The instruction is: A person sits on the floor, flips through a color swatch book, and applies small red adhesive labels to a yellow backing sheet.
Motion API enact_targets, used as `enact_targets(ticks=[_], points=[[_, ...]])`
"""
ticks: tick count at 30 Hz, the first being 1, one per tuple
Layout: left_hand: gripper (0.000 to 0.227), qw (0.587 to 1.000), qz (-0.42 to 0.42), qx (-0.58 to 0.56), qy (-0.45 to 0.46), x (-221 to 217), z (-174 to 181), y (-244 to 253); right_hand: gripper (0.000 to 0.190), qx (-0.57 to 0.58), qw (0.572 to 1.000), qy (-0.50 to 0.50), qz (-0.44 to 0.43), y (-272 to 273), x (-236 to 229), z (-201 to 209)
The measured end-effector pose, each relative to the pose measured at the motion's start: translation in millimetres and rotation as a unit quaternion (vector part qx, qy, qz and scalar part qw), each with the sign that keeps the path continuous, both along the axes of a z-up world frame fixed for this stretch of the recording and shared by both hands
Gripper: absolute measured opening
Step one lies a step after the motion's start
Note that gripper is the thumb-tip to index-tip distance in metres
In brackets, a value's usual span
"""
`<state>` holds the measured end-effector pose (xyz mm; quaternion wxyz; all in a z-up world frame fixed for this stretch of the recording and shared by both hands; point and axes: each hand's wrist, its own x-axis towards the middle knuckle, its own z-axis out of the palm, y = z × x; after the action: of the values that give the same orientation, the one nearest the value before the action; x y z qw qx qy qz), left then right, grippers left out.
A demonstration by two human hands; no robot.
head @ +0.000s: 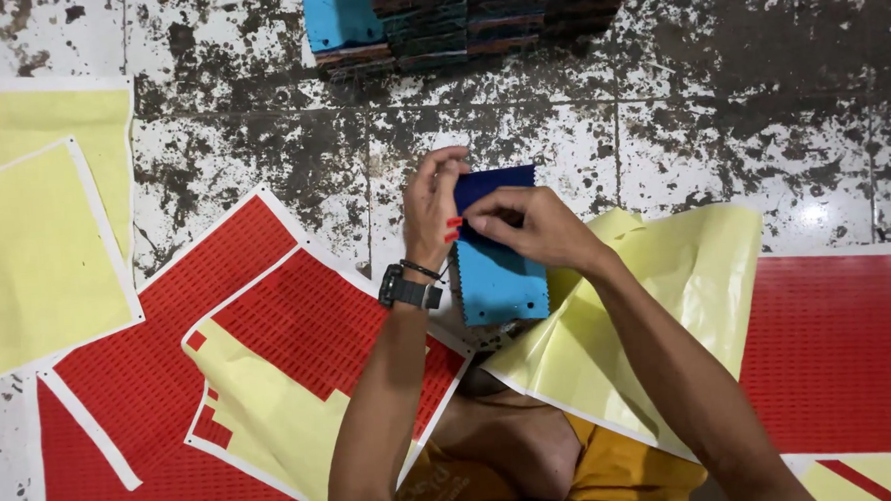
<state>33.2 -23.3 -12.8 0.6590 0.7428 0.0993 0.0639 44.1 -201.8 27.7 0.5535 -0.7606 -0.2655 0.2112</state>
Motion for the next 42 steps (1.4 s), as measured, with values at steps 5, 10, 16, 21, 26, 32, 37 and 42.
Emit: enact_targets(ticks=[5, 10, 16, 21, 26, 32, 37, 42], points=[[0.028, 0.998, 0.023, 0.052, 0.001, -1.0, -2.2, -5.2, 0.011, 0.018, 0.999, 0.036, -0.016, 2.4, 2.0, -8.1], [0.02, 0.977, 0.13, 0.163, -0.041, -2.9, 1.1, 8.3, 0.013, -0.019, 0.999, 0.015, -0.031, 0.6, 7.7, -21.3], [0.017, 0.939, 0.121, 0.303, -0.11, -13.0, -10.8, 27.0, 0.012, -0.116, 0.985, -0.115, -0.062, 12.7, 26.5, -41.2], [0.015, 0.893, 0.026, 0.419, -0.162, -22.8, -49.4, 31.5, 0.016, -0.191, 0.967, -0.161, -0.046, 20.4, 32.2, -52.3], [0.026, 0.824, 0.0, 0.536, -0.182, -19.1, -52.7, 25.5, 0.019, -0.264, 0.949, -0.159, -0.063, 23.5, 35.0, -82.2], [0.031, 0.781, -0.034, 0.607, -0.143, -24.0, -24.3, 20.1, 0.022, -0.325, 0.918, -0.199, -0.105, 24.4, 34.4, -85.1], [0.031, 0.752, -0.029, 0.641, -0.149, -28.0, -22.0, 17.1, 0.02, -0.362, 0.85, -0.372, -0.09, 8.1, 40.9, -74.4], [0.032, 0.88, -0.024, 0.472, -0.058, -27.3, -34.4, 23.2, 0.023, -0.265, 0.773, -0.557, -0.15, 9.2, 40.3, -80.4]])
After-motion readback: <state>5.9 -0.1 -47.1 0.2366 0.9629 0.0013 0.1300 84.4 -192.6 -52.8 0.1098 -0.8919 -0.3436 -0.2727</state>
